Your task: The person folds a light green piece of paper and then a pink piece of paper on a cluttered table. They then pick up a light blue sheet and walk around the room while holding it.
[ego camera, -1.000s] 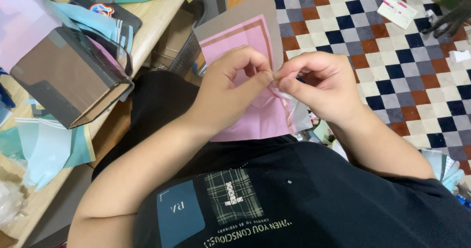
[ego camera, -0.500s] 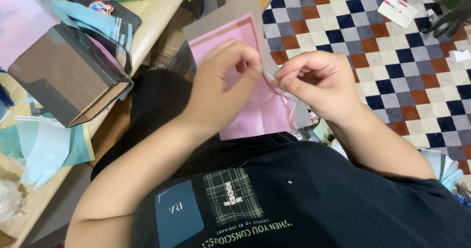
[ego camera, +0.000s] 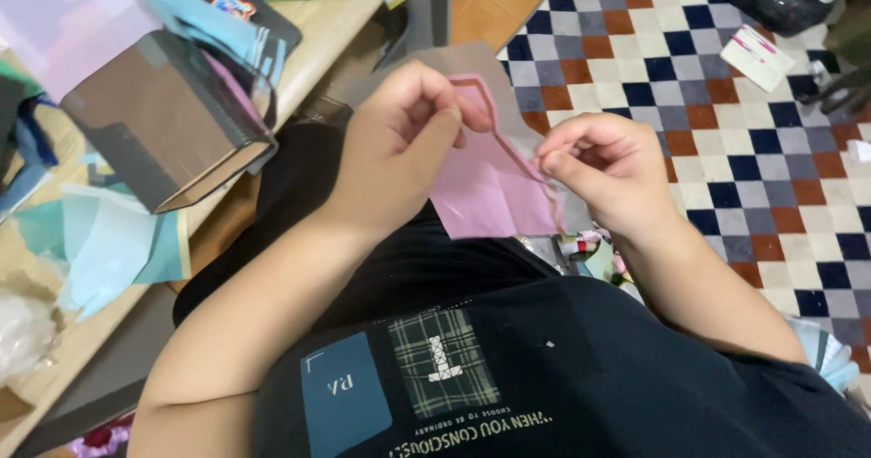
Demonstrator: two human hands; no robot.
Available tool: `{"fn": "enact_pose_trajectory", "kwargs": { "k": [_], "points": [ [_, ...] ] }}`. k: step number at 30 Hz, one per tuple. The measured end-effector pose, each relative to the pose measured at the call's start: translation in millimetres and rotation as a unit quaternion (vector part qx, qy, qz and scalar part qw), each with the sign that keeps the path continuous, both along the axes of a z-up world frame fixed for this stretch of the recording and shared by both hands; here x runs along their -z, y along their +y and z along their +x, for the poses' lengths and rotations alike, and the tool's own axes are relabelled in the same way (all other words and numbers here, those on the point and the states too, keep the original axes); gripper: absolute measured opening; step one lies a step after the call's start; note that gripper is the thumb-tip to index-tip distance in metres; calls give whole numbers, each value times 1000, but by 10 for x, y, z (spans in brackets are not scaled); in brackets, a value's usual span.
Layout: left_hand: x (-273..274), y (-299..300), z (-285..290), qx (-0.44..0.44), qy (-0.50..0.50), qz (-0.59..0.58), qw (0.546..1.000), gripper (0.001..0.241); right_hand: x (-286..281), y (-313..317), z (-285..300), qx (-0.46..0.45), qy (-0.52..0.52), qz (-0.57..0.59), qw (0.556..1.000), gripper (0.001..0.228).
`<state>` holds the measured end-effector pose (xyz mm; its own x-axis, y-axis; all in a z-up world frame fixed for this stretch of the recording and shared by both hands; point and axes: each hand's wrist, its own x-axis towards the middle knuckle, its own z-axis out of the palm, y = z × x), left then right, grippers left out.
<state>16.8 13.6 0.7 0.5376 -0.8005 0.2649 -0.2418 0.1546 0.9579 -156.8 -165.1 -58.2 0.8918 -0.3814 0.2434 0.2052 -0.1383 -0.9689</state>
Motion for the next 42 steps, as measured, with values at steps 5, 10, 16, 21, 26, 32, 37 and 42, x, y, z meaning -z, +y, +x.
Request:
{"fn": "enact_pose_trajectory", "kwargs": {
  "k": [5, 10, 16, 21, 26, 32, 37, 42],
  "points": [
    [115, 31, 59, 1, 120, 24, 992, 15, 211, -161, -59, 3, 17, -14, 1000, 6],
    [246, 126, 333, -73, 218, -19, 973, 14, 362, -388, -107, 53, 42, 44, 997, 6],
    [451, 562, 725, -236, 169, -155, 944, 15, 638, -633, -79, 176, 57, 113, 976, 5],
    [576, 1165, 774, -393, 45, -250, 884, 6, 646, -458, 204, 171, 72, 102, 977, 6],
    [722, 2125, 728, -510, -64, -271, 814, 4, 535, 29, 687, 74, 70, 154, 983, 4],
    [684, 3398, 267, -657, -247, -259, 663, 2, 557, 484, 1289, -25, 37, 121, 992, 6],
    [485, 4112, -151, -663, -528, 135, 514, 19, 1888, -212, 1942, -274, -25, 301, 913, 14],
    [711, 4166, 156, -557, -632, 228, 488, 12, 3839, -1321, 3055, -543, -55, 452, 706, 23]
  ]
}}
